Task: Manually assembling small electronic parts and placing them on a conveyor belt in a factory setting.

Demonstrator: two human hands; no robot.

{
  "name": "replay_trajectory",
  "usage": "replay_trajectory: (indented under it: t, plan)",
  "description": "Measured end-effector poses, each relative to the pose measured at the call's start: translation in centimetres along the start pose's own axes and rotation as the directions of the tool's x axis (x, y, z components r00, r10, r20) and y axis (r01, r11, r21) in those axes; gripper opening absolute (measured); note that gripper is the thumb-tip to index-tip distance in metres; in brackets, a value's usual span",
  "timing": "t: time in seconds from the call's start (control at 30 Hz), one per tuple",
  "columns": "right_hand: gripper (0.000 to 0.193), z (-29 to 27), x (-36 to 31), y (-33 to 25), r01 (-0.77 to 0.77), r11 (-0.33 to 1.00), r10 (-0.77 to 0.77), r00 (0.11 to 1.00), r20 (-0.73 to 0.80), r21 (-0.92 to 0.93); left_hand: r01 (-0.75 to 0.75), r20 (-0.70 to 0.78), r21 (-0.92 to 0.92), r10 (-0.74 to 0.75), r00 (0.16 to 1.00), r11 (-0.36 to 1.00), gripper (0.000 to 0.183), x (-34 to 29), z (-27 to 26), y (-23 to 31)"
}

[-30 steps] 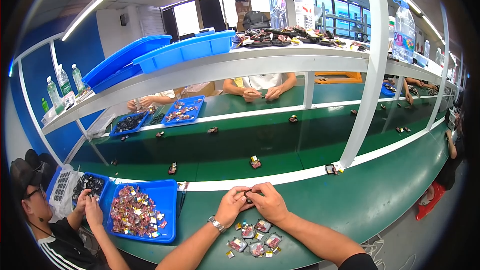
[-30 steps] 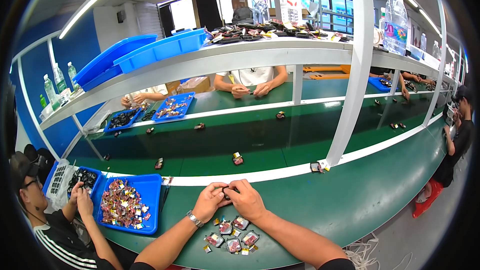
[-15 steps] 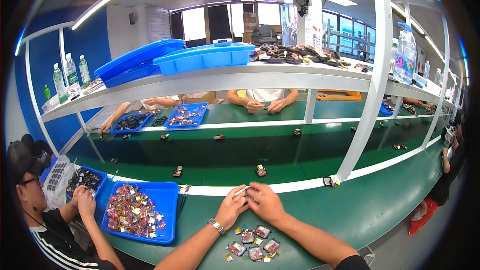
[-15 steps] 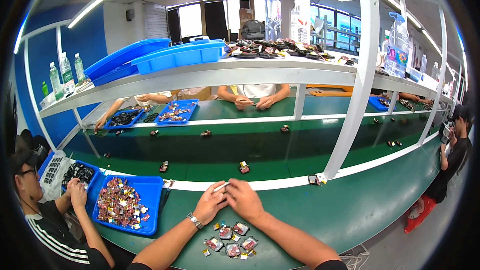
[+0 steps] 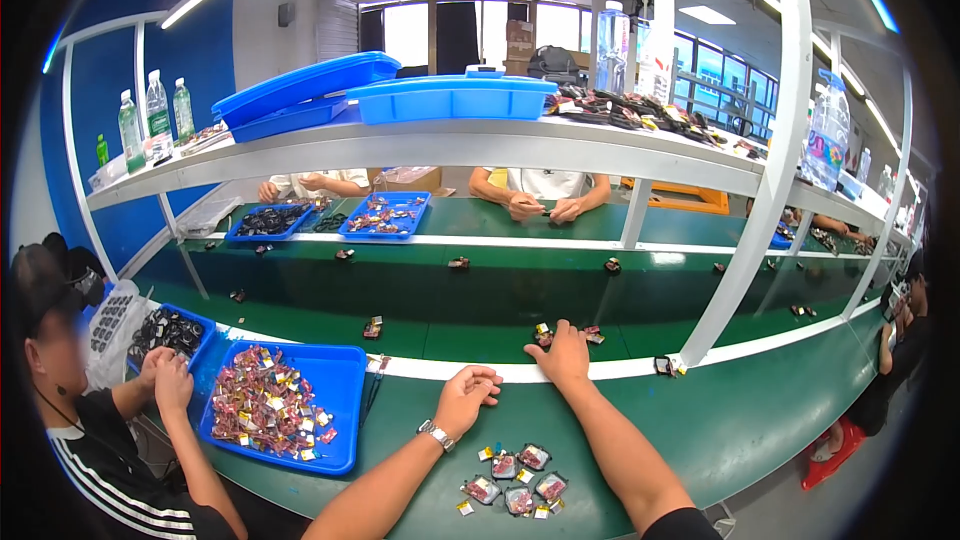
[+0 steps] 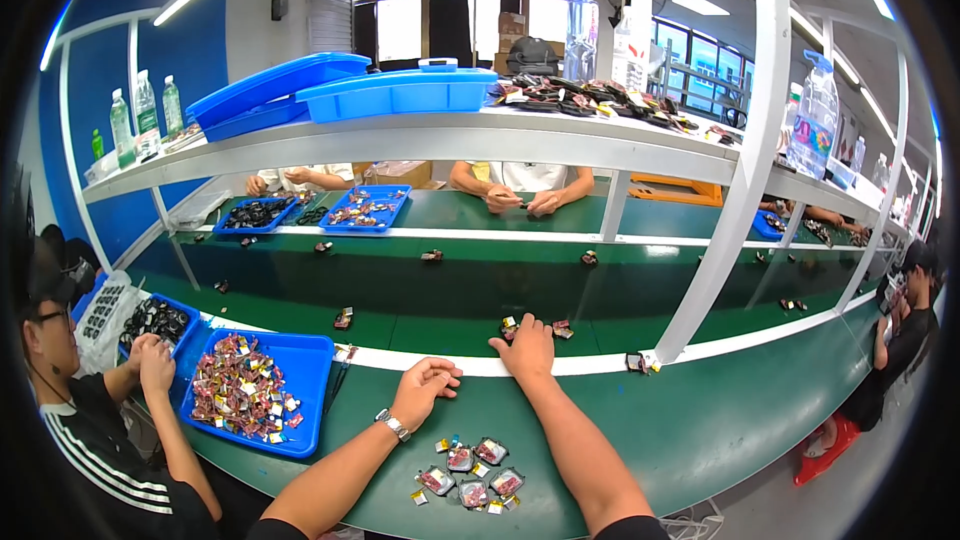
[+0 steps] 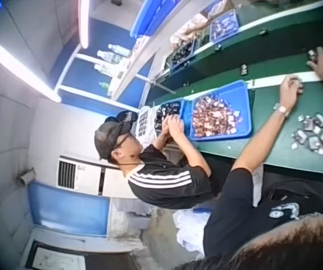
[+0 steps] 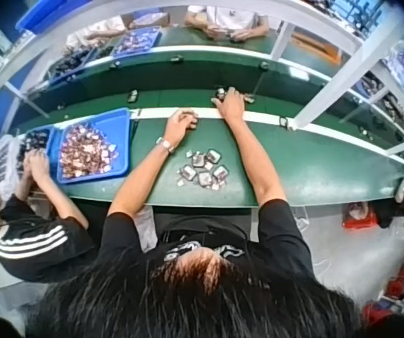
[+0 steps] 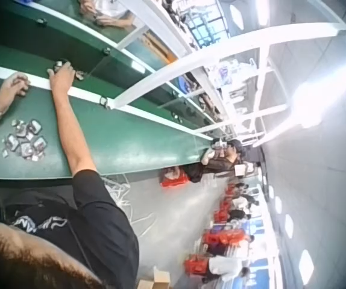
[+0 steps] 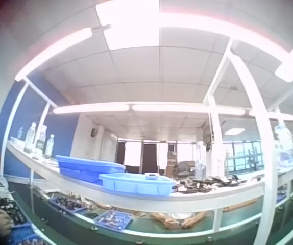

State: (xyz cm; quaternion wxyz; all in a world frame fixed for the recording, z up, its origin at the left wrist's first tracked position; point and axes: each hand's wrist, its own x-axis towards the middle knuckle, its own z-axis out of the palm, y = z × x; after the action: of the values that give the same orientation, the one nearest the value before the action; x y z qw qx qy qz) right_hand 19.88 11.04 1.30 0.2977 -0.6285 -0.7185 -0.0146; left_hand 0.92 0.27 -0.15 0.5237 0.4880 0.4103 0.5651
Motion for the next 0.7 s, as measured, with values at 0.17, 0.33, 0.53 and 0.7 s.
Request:
replay_trajectory:
  t: [0.17,0.33,0.53,0.7]
  plan:
    - [0.056,-0.8,-1.1,0.5,-0.066,0.937,0.047,0.997,0.065,0.342,0.049,-0.018,-0.027,-0.05,0.999,0.998,0.021,0.0,-0.1,-0.3]
    - [0.064,-6.3,-6.1,-1.8,0.231,0.686,-0.489,0.848,0.202,0.69,0.285,0.195,-0.181,-0.25,0.948,0.941,0.035,-0.3,-1.4,1.2]
    - [0.048,-7.1,-6.8,-1.9,0.386,0.617,-0.644,0.749,0.158,0.686,0.355,0.353,-0.049,-0.316,0.881,0.934,0.036,-0.3,-1.0,1.9]
    - [0.032,-6.9,-7.0,-1.8,0.485,0.629,-0.647,0.76,0.063,0.608,0.317,0.273,-0.169,-0.265,0.925,0.933,0.036,-0.8,-0.1,2.1]
